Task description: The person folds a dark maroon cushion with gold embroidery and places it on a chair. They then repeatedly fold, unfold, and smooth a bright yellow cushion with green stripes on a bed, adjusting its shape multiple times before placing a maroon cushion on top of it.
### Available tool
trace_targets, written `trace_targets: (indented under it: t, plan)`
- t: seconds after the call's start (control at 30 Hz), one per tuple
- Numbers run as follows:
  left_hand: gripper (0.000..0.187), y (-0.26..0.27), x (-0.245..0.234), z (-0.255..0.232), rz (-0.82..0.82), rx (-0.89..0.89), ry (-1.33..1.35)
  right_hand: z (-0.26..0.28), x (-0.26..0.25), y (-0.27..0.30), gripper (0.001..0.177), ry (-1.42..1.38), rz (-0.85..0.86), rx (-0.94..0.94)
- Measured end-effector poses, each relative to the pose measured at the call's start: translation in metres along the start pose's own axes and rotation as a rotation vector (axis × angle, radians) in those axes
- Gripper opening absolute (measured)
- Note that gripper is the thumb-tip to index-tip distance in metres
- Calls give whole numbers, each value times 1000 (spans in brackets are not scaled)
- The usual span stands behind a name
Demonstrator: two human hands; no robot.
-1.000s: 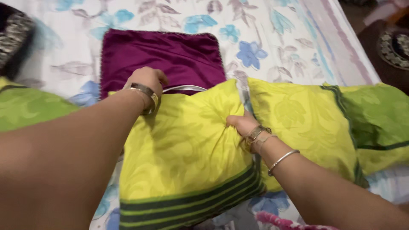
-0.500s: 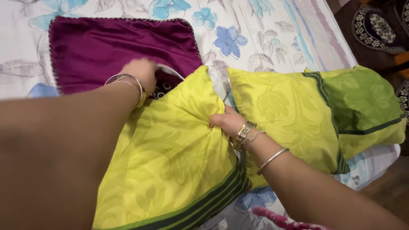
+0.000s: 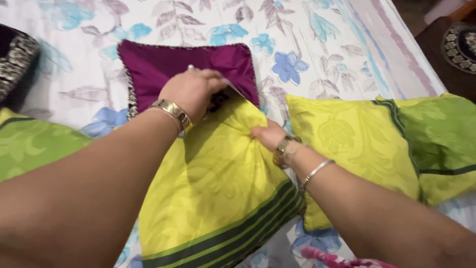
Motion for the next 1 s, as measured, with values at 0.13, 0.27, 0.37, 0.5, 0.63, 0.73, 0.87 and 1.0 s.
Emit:
trace_targets:
  t: [0.13, 0.27, 0.37, 0.5, 0.63, 0.73, 0.87, 1.0]
  plan:
    - [32, 39, -9, 11, 76, -251, 29, -20, -8, 28, 56, -309, -60, 163]
    - [37, 82, -13, 54, 30, -604, 3, -37, -32, 49, 58, -260, -218, 186]
    - [36, 126, -3, 85, 33, -938, 115, -44, -47, 55, 44, -357, -217, 189]
    - [44, 152, 35, 94, -8, -955, 239, -45, -68, 46, 41, -259, -234, 408]
    - [38, 159, 64, 100, -121, -1034, 351, 4, -73, 31, 53, 351, -601, -25]
    - [32, 157, 74, 102, -119, -1097, 494, 57, -16, 43, 38, 127, -479, -378]
    - [37, 153, 70, 98, -137, -1068, 575, 117, 89, 87, 36, 511, -199, -452]
    - [35, 150, 65, 91, -131, -939, 513, 131, 124, 103, 63, 882, -226, -255]
Point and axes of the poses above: each hand's wrist, its own y-axis away from the middle knuckle, its own x-axis out of the palm, z = x × y, the point moved 4 cm from there along -y, towards the middle knuckle, and after that the axes turned 8 degrees about x, right-handed, at the moved point
